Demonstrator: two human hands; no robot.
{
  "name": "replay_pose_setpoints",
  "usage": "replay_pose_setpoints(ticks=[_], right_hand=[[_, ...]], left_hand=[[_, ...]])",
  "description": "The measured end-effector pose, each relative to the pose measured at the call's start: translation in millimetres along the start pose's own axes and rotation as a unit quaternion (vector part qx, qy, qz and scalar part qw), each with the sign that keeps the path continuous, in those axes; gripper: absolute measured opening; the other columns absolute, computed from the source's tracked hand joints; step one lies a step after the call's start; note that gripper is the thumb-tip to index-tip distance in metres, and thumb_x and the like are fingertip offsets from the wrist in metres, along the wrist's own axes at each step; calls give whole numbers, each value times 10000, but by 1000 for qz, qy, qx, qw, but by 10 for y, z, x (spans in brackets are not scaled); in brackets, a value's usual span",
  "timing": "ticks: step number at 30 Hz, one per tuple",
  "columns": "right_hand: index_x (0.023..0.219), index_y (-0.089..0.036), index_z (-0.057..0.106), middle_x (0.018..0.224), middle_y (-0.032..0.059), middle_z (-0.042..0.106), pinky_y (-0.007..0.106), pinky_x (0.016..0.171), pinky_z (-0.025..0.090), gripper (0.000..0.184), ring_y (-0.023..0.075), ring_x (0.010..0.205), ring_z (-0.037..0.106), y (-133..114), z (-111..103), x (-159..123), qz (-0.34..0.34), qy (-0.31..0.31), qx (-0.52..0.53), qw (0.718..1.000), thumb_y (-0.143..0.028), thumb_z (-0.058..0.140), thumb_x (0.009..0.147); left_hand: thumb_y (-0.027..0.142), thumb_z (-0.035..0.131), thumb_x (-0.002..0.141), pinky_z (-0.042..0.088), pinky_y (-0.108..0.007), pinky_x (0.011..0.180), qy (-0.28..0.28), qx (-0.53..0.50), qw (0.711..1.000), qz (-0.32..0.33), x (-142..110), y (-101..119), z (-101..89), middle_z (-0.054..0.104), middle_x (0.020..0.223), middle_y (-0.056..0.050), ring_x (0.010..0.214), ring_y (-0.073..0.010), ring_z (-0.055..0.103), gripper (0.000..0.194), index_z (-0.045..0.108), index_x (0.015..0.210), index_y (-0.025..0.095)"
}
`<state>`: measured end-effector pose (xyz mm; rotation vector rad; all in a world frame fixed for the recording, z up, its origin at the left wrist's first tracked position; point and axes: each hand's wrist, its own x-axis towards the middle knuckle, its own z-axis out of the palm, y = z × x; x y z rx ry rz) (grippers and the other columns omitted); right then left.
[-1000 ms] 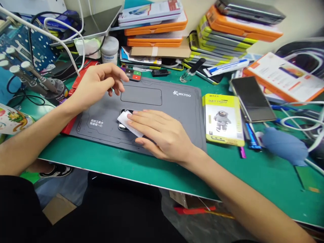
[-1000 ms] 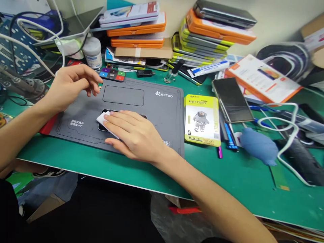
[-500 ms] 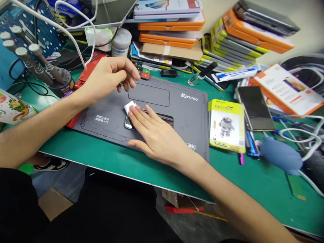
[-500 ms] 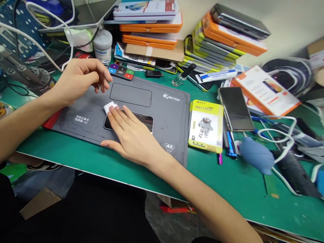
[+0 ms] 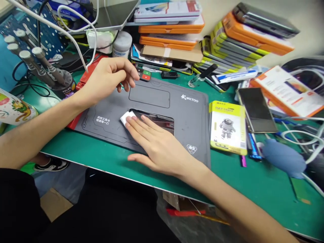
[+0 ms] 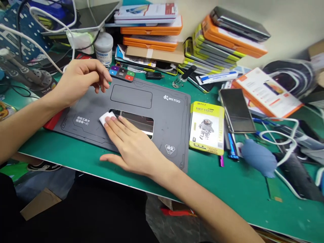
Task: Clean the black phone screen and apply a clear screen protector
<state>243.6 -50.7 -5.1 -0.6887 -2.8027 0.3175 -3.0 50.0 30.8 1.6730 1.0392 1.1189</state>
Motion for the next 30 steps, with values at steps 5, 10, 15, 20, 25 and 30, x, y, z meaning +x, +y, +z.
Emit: replay_pose_setpoints(ticks=[5, 10, 15, 20, 25, 30], right_hand=[[1686, 56, 455, 1770, 263, 429, 598, 1429, 290, 778, 355, 1684, 419, 92, -9, 97, 36, 5, -26, 999, -548, 343, 1209], [1659, 96, 467, 1748, 293, 444, 603, 1422, 305, 916, 380, 1671, 438, -14, 5, 70, 26, 21, -37, 999, -673, 379, 1171], [1666, 39, 500, 1752, 252, 459, 568, 1412, 345, 812, 349, 1668, 451, -43, 28, 38, 11, 24, -40, 999, -610, 412, 1187], [1657, 90, 478, 1730, 292, 474, 615, 1402, 352, 814, 386, 1645, 484, 70, 34, 105, 60, 35, -69, 995, -576, 397, 1196], [1658, 78, 487, 1737, 289, 463, 579, 1404, 360, 898, 379, 1656, 466, -73, 43, -6, 14, 34, -55, 998, -668, 448, 1159], [1670, 51, 487, 1735, 270, 476, 600, 1399, 367, 737, 368, 1645, 485, 62, 19, 43, 74, 30, -69, 994, -514, 427, 1202]], left_hand=[[-86, 500, 843, 474, -243, 593, -11, 1, 1000, 3, -13, 12, 8, 799, 784, 4, 680, -116, 716, 397, 785, 834, 190], [-70, 524, 891, 474, -234, 607, -7, -1, 1000, 6, 10, -9, 2, 797, 775, 11, 671, -95, 701, 371, 785, 824, 185], [21, 622, 952, 499, -227, 610, -8, 4, 1000, 8, 10, -22, -7, 791, 770, -5, 682, -106, 720, 252, 769, 821, 178], [25, 604, 934, 499, -212, 595, -7, 3, 1000, 11, 4, -20, -21, 810, 793, -22, 679, -103, 726, 261, 785, 827, 178], [7, 597, 926, 493, -204, 585, -10, 2, 1000, 7, 10, -27, -27, 802, 778, -20, 669, -98, 720, 271, 787, 833, 175], [40, 641, 953, 505, -207, 603, -14, 6, 1000, 7, 8, -24, -20, 792, 780, -22, 674, -100, 722, 232, 785, 831, 174]])
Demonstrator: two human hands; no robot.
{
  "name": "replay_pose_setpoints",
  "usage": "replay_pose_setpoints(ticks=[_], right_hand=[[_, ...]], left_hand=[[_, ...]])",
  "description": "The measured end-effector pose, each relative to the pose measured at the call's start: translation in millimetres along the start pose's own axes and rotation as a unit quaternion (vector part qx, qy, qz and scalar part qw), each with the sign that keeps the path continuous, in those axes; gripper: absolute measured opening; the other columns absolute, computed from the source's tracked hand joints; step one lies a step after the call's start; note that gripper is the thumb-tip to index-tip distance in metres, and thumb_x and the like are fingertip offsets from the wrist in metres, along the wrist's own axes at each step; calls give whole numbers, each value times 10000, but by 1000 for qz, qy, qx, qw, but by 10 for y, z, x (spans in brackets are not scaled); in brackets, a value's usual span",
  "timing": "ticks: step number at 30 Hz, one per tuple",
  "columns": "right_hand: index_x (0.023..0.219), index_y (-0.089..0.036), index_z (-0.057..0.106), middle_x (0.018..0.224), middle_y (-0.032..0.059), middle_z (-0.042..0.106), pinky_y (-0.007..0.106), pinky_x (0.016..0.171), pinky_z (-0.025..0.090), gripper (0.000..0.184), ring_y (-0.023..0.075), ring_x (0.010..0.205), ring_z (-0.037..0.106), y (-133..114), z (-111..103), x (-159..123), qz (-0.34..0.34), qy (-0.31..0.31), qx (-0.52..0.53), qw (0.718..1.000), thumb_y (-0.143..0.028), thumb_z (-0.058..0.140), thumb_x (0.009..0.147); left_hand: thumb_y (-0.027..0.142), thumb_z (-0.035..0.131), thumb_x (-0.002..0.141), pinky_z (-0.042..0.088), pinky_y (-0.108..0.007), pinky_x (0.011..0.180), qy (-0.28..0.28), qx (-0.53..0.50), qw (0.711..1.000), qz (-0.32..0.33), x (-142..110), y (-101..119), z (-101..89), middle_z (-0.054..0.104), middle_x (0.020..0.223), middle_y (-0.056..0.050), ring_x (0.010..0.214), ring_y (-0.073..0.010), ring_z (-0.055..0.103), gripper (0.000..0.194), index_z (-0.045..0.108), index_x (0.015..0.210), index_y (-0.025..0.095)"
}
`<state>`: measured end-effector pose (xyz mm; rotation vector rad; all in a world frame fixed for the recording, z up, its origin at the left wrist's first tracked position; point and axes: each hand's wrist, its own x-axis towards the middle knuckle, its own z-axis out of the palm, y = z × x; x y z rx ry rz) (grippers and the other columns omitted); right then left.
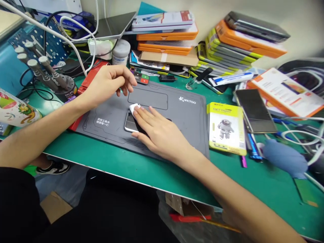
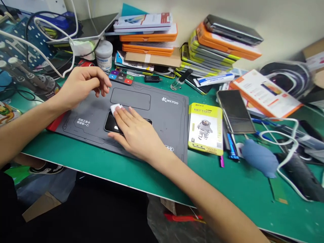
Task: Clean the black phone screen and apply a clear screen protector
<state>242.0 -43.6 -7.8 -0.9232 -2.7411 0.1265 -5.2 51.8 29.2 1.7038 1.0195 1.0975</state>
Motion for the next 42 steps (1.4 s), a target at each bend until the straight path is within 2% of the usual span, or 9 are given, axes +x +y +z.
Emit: replay_pose_setpoints(ticks=[7, 10, 13, 18, 22, 28, 33, 39, 42], right_hand=[[1624, 84, 530, 1710, 282, 497, 574, 1384, 404, 833, 379, 1623, 518, -124, -1, -93, -57, 21, 2, 998, -614, 449, 1176], [1658, 26, 522, 1712, 259, 507, 595, 1387, 395, 719, 359, 1624, 521, -30, 2, -63, -12, 14, 0, 1000, -521, 445, 1197], [1666, 44, 500, 1714, 285, 490, 626, 1383, 391, 787, 391, 1631, 503, -18, 7, -64, 17, 16, -12, 1000, -574, 470, 1180], [1624, 105, 518, 1708, 313, 481, 596, 1372, 425, 867, 411, 1627, 504, -196, 6, -138, -48, 22, -10, 999, -620, 528, 1150], [1671, -5, 524, 1720, 254, 505, 606, 1380, 409, 679, 363, 1627, 518, -127, -6, -86, 9, 11, -14, 1000, -483, 492, 1188], [1611, 84, 556, 1681, 310, 530, 588, 1370, 429, 877, 411, 1603, 541, -239, -33, -169, 5, 22, -30, 999, -659, 501, 1147], [1591, 87, 575, 1666, 297, 556, 588, 1348, 463, 729, 398, 1560, 599, -190, -41, -129, 23, 28, -49, 998, -513, 449, 1197], [1602, 101, 558, 1626, 346, 574, 612, 1330, 483, 843, 434, 1566, 584, -396, -20, -231, 51, 40, -78, 995, -608, 544, 1146], [1564, 127, 582, 1616, 355, 578, 589, 1322, 499, 783, 432, 1539, 614, -421, 4, -253, 45, 54, -96, 993, -543, 545, 1161]], left_hand=[[72, 642, 948, 523, -206, 603, 3, 7, 1000, -1, -6, 19, 6, 788, 772, -17, 685, -111, 728, 229, 782, 815, 196], [38, 609, 936, 513, -204, 598, 2, 13, 1000, -4, -17, 34, 11, 792, 781, -16, 689, -107, 732, 261, 782, 817, 192], [-2, 583, 911, 504, -209, 602, 2, 10, 1000, -2, -19, 33, 12, 799, 788, -18, 692, -107, 736, 292, 787, 821, 187], [20, 598, 903, 500, -237, 601, 4, -2, 1000, -1, -9, 16, 11, 803, 780, -19, 677, -118, 725, 287, 789, 801, 208], [37, 601, 909, 500, -257, 612, -2, 7, 1000, -3, -13, 21, 11, 807, 797, -13, 695, -123, 725, 287, 795, 806, 222], [63, 635, 937, 498, -255, 640, -3, 7, 1000, -6, -17, 37, 11, 806, 800, -2, 699, -98, 696, 238, 785, 817, 204], [16, 582, 915, 483, -261, 618, -7, 14, 1000, -15, -23, 52, 22, 810, 806, -13, 706, -113, 707, 293, 786, 823, 207], [164, 677, 952, 510, -272, 608, -3, 14, 1000, -3, -11, 24, 12, 804, 798, -35, 702, -145, 722, 189, 791, 814, 225], [159, 674, 944, 510, -261, 599, -4, 22, 1000, -5, -17, 33, 16, 803, 794, -38, 699, -141, 720, 190, 795, 813, 225]])
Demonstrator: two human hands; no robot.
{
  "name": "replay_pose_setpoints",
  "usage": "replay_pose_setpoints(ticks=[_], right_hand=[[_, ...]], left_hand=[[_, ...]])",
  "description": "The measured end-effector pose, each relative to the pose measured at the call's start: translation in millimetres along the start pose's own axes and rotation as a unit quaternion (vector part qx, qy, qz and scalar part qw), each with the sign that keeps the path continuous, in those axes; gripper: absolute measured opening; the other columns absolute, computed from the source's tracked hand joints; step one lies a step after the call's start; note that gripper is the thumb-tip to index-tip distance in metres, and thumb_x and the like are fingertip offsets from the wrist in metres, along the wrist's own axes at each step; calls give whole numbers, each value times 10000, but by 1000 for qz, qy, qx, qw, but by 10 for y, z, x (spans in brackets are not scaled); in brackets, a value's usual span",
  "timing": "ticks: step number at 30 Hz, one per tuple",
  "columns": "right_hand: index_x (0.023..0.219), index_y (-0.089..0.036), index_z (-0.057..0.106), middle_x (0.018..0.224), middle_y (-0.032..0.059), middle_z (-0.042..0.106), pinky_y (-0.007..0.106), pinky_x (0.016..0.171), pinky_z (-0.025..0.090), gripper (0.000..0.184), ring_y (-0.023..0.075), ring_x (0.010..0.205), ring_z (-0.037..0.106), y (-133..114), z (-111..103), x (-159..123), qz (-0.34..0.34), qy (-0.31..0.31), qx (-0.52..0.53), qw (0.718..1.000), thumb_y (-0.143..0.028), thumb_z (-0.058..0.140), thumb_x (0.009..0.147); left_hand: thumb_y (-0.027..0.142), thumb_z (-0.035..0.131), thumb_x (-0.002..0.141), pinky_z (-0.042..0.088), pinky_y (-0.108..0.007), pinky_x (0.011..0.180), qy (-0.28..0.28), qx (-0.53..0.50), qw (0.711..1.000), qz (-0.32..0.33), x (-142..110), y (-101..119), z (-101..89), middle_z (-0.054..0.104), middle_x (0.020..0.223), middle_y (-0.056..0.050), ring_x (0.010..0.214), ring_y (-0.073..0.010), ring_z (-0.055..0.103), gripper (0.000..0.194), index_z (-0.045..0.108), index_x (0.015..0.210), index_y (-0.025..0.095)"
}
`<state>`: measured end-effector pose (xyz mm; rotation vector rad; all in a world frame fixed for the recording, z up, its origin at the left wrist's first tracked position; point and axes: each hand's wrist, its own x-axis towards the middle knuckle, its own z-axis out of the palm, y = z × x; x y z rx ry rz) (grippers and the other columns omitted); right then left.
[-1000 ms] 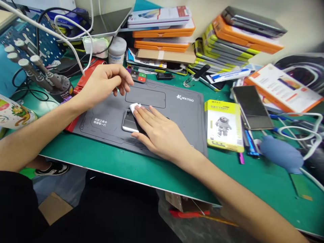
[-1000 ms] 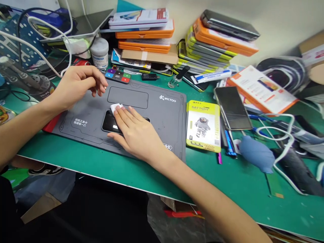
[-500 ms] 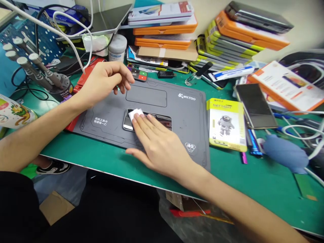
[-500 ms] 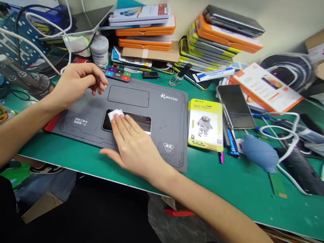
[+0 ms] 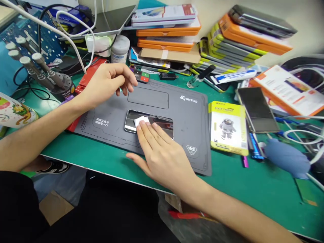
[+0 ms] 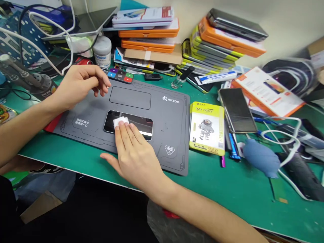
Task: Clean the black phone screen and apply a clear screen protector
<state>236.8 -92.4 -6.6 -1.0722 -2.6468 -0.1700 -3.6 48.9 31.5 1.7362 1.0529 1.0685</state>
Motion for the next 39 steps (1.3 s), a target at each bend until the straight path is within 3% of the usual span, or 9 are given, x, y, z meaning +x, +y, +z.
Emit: replay_pose_setpoints(ticks=[4, 9, 15, 22, 26, 28, 32, 35, 39], right_hand=[[1562, 107, 597, 1622, 337, 581, 612, 1312, 503, 708, 430, 1522, 633, 71, 42, 69, 31, -6, -1, 1000, -484, 509, 1183], [1530, 182, 578, 1579, 399, 584, 597, 1274, 546, 855, 475, 1493, 644, -104, 12, -45, 24, 21, -44, 999, -584, 542, 1152], [1478, 93, 682, 1500, 327, 695, 590, 1233, 584, 655, 426, 1370, 753, 127, 26, 37, 48, 23, -46, 998, -466, 497, 1192], [1450, 128, 682, 1462, 373, 697, 567, 1172, 638, 768, 451, 1356, 755, -29, -8, -77, 37, 50, -76, 995, -568, 524, 1166], [1453, 33, 727, 1437, 299, 743, 580, 1172, 636, 598, 413, 1314, 787, 138, 6, 20, 56, 35, -73, 995, -455, 500, 1193], [1437, 51, 730, 1420, 308, 747, 588, 1167, 635, 584, 422, 1305, 789, 194, -7, 53, 71, 23, -80, 994, -423, 486, 1198], [1340, 142, 744, 1350, 365, 752, 566, 1094, 681, 625, 453, 1226, 818, 54, -81, -42, 53, 44, -106, 992, -416, 507, 1187], [1325, 93, 775, 1312, 333, 784, 541, 1057, 704, 595, 427, 1183, 840, 15, -99, -76, 42, 57, -116, 991, -427, 523, 1182], [1349, 58, 778, 1326, 297, 792, 549, 1086, 688, 539, 403, 1193, 841, 157, -71, 24, 63, 27, -114, 991, -354, 464, 1201]], left_hand=[[104, 629, 933, 513, -244, 599, -2, -1, 1000, 2, -6, 15, 6, 806, 797, -28, 690, -126, 709, 237, 793, 810, 222], [57, 600, 931, 533, -245, 622, 11, -9, 1000, 5, 10, -5, -2, 804, 800, -30, 695, -123, 717, 272, 790, 815, 213], [111, 657, 958, 515, -236, 601, 12, 0, 1000, 0, 14, -12, 4, 782, 771, -23, 686, -129, 719, 223, 783, 802, 208], [208, 748, 971, 563, -257, 653, 7, -4, 1000, -12, 4, 1, 7, 780, 769, -40, 695, -150, 742, 153, 777, 821, 201], [185, 723, 969, 539, -247, 636, -2, 5, 1000, -12, -5, 6, 12, 774, 762, -26, 700, -145, 743, 151, 784, 832, 200], [147, 684, 957, 521, -242, 621, 0, 6, 1000, -7, -5, 12, 12, 779, 771, -20, 713, -138, 742, 178, 785, 822, 202], [65, 603, 951, 522, -260, 634, 0, -3, 1000, 5, 3, 12, 0, 787, 786, 0, 708, -109, 711, 277, 790, 813, 216], [88, 627, 992, 517, -276, 640, -17, -3, 1000, 8, 6, 3, -7, 787, 786, 10, 715, -102, 699, 272, 786, 823, 229], [86, 625, 986, 493, -287, 622, -9, -2, 1000, 2, 4, -3, -2, 793, 786, -12, 698, -116, 703, 264, 787, 820, 211]])
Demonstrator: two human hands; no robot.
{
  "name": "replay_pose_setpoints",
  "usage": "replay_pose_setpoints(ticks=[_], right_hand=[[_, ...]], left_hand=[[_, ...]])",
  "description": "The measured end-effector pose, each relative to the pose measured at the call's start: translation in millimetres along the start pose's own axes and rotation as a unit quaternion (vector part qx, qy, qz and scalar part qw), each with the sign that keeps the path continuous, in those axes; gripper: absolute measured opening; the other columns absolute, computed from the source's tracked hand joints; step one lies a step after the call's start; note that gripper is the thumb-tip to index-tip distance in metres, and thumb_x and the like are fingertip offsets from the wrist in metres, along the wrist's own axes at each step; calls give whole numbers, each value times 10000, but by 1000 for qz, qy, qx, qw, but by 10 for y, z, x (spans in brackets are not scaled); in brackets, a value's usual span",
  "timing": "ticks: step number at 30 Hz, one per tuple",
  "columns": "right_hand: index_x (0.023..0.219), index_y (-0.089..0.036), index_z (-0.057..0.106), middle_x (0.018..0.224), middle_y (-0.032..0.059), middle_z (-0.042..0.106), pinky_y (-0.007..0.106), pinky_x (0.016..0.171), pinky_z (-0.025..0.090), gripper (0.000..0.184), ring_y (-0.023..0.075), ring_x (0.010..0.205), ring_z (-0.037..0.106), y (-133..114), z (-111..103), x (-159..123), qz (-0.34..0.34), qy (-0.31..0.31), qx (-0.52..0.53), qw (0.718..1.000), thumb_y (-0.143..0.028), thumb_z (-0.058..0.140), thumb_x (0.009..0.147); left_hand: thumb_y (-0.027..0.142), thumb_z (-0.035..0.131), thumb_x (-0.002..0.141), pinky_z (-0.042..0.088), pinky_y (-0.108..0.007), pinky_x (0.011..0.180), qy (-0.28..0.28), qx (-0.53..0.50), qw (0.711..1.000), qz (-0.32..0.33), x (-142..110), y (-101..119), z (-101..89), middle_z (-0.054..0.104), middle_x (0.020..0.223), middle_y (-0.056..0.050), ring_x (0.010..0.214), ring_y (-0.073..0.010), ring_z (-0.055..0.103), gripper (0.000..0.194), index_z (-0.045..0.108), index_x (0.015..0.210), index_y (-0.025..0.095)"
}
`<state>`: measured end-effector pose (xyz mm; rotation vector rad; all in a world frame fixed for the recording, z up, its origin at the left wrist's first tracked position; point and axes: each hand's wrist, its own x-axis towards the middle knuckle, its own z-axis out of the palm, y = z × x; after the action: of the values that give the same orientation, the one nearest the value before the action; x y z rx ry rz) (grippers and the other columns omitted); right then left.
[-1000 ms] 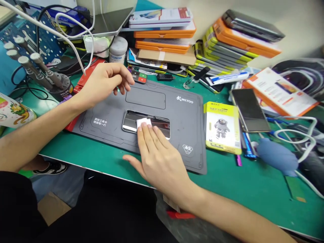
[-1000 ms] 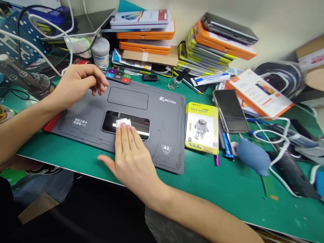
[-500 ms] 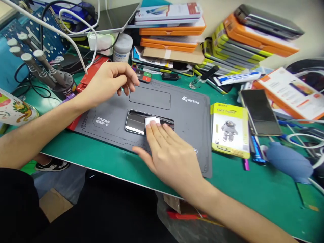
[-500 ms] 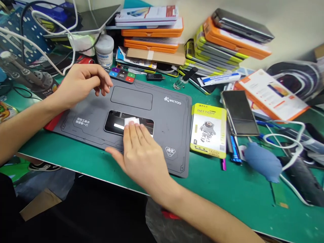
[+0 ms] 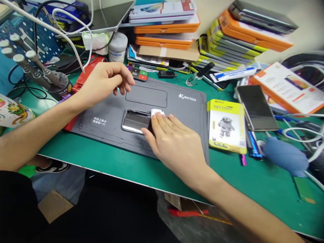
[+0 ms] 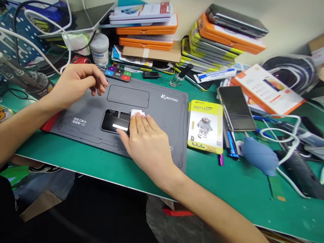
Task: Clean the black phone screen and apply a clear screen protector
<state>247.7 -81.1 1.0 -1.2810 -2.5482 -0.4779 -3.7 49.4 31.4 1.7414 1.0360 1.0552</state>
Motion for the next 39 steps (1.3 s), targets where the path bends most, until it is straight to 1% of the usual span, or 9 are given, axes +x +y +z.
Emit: replay_pose_setpoints(ticks=[5, 9, 13, 17, 21, 26, 31, 36, 39], right_hand=[[1283, 156, 761, 1256, 360, 794, 495, 1038, 701, 640, 417, 1131, 857, -119, -80, -82, -17, 26, -42, 999, -421, 501, 1191], [1222, 127, 797, 1202, 317, 830, 428, 1010, 696, 603, 365, 1067, 877, -100, -83, -81, -24, 40, -57, 997, -399, 502, 1197], [1274, 158, 764, 1220, 340, 817, 460, 1023, 683, 633, 384, 1100, 868, 12, 0, 3, 12, -8, -76, 997, -391, 456, 1209], [1300, 233, 711, 1250, 421, 766, 501, 1062, 663, 809, 436, 1130, 853, -151, -34, -124, 9, -19, -126, 992, -522, 439, 1199], [1234, 191, 764, 1188, 373, 809, 460, 1010, 681, 786, 405, 1061, 872, -142, -57, -137, -12, 13, -113, 993, -520, 430, 1204], [1257, 155, 771, 1178, 338, 830, 436, 955, 687, 716, 385, 1065, 874, 116, -95, -4, -1, -23, -79, 997, -462, 412, 1216], [1178, 158, 793, 1113, 335, 840, 412, 922, 690, 721, 361, 977, 886, 52, -223, -99, -54, -5, -82, 995, -429, 375, 1223], [1182, 100, 808, 1072, 288, 865, 386, 848, 687, 673, 347, 968, 885, 109, -183, -9, -6, -18, -79, 997, -418, 379, 1225], [1214, 119, 795, 1089, 312, 855, 397, 789, 688, 674, 356, 913, 884, 122, -201, -10, -3, -41, -88, 995, -429, 402, 1218]], left_hand=[[94, 637, 965, 492, -252, 627, 11, -6, 1000, -4, 8, 0, -8, 807, 795, 0, 699, -89, 694, 232, 787, 825, 202], [44, 588, 922, 490, -243, 601, 22, -2, 1000, -1, 7, -9, -10, 810, 792, -13, 680, -104, 714, 267, 794, 827, 185], [77, 621, 944, 492, -242, 593, 12, -4, 1000, 9, 20, -34, -14, 807, 783, -5, 688, -104, 714, 247, 792, 819, 204], [62, 628, 956, 518, -241, 615, 16, -8, 1000, 15, 30, -41, -17, 800, 778, -9, 685, -108, 712, 249, 784, 817, 197], [72, 643, 955, 513, -238, 602, 4, -1, 1000, 13, 16, -32, -13, 789, 768, -18, 685, -124, 729, 230, 786, 819, 191], [130, 706, 955, 522, -250, 610, 5, 3, 1000, 17, 11, -35, -14, 789, 766, -25, 690, -145, 744, 177, 790, 814, 194], [5, 570, 926, 503, -245, 609, 3, 3, 1000, 15, 14, -17, -8, 799, 781, -13, 695, -107, 716, 322, 798, 815, 203], [-34, 571, 930, 495, -225, 595, 9, 15, 1000, -1, 1, 19, 6, 790, 771, -13, 674, -109, 726, 335, 798, 815, 184], [-69, 548, 907, 492, -212, 591, 17, 19, 1000, -2, 0, 23, 7, 791, 761, -6, 666, -104, 729, 373, 806, 816, 184]])
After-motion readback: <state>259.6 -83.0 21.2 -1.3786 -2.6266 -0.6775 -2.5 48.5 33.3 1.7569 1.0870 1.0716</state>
